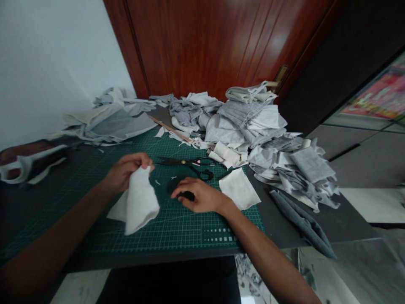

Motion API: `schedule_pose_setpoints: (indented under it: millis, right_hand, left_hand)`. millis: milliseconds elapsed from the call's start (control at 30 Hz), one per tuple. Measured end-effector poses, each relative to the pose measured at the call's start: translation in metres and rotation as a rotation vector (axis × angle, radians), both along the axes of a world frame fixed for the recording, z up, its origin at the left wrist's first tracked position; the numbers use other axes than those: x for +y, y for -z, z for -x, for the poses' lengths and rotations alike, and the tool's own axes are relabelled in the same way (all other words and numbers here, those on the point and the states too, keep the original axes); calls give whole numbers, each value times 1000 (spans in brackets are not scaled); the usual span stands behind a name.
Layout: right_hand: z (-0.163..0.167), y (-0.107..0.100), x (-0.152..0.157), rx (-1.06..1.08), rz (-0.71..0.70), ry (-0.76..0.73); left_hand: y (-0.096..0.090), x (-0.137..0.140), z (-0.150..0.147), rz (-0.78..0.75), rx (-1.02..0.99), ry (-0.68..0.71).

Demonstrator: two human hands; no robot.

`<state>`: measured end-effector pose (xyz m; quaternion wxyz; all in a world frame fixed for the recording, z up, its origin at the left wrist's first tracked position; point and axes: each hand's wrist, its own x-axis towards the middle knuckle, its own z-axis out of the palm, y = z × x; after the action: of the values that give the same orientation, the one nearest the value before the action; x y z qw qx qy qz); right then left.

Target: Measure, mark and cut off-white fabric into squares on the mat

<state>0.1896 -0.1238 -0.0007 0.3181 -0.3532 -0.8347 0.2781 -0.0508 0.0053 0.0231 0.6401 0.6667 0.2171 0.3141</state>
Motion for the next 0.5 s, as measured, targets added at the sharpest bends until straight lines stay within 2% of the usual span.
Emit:
schedule_pose_setpoints:
  millis: [100,167,200,267,367,433,500]
  right_hand:
    - [7,-4,-6,141,222,-174]
    - [12,-5,-8,182,345,-288]
    - [15,-4,-9,180,358,-314]
    - [21,0,-10,129,279,-311]
    - [31,6,-12,-28,94,-262]
    - [37,10,-14,-142,39,-243]
    - [41,15,-15,-220,5,-205]
  left_hand:
    - [-14,0,20,111,-93,8]
    - [-20,1,30,93,-159,17]
    - [-22,2,34,67,-159,31]
    - [-25,5,36,-8,-75,47]
    - [-28,8,30,-212,142,52]
    - [-30,9,23,-365,225,64]
    - [-29,9,20,-448,251,60]
